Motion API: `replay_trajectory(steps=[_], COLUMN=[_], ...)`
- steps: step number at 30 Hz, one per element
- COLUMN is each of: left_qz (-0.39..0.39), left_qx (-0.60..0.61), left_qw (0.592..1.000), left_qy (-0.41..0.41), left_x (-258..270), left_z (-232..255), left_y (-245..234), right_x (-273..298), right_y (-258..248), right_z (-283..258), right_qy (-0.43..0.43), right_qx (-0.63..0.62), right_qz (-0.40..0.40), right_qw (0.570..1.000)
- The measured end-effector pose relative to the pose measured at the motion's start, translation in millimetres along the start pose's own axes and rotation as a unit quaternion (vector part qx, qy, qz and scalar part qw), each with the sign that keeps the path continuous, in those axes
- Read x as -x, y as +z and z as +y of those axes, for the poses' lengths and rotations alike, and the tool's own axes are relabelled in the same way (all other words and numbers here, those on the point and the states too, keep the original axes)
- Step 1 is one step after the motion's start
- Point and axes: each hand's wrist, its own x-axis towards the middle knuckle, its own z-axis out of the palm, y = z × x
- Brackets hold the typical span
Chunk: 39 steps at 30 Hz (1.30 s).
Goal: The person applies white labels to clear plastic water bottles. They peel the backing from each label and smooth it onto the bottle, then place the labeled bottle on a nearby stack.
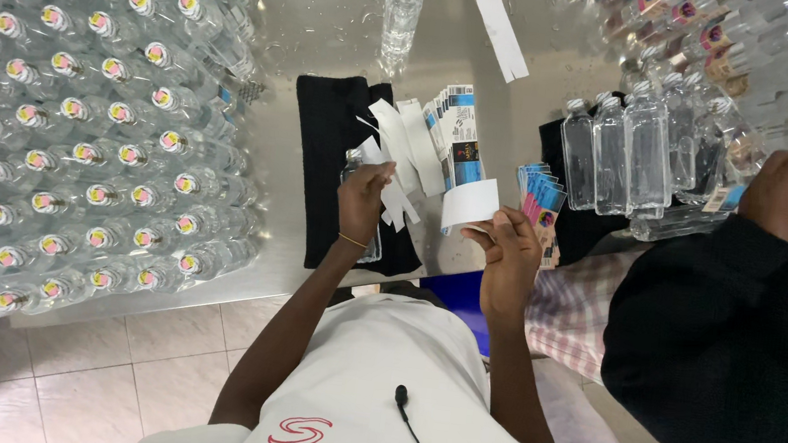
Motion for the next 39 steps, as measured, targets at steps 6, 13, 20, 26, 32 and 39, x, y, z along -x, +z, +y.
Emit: replay_trajectory(steps=[6, 13, 20, 26, 32, 39], left_qz=[-0.095, -0.089, 0.07, 0.139, 0.147, 0.19], left_qx=[0.084, 0.112, 0.29, 0.413, 0.42, 0.362], left_qw=[0.991, 0.99, 0.932, 0.861, 0.838, 0.839], left_qy=[-0.033, 0.015, -0.207, -0.262, -0.316, -0.359], left_x=[19, 49, 35, 39, 47, 55], left_z=[97, 101, 68, 85, 105, 60], left_y=[-34, -33, -50, -65, -74, -81], right_x=[3, 8, 31, 33, 10, -17], right_y=[33, 78, 107, 57, 60, 58], right_z=[2, 20, -1, 72, 109, 145], right_qy=[-0.006, -0.006, -0.018, 0.101, 0.18, 0.155], right_qx=[0.035, 0.099, 0.11, 0.095, -0.012, 0.066], right_qz=[-0.033, -0.123, -0.22, -0.202, -0.158, -0.091], right_qw=[0.999, 0.987, 0.969, 0.969, 0.971, 0.981])
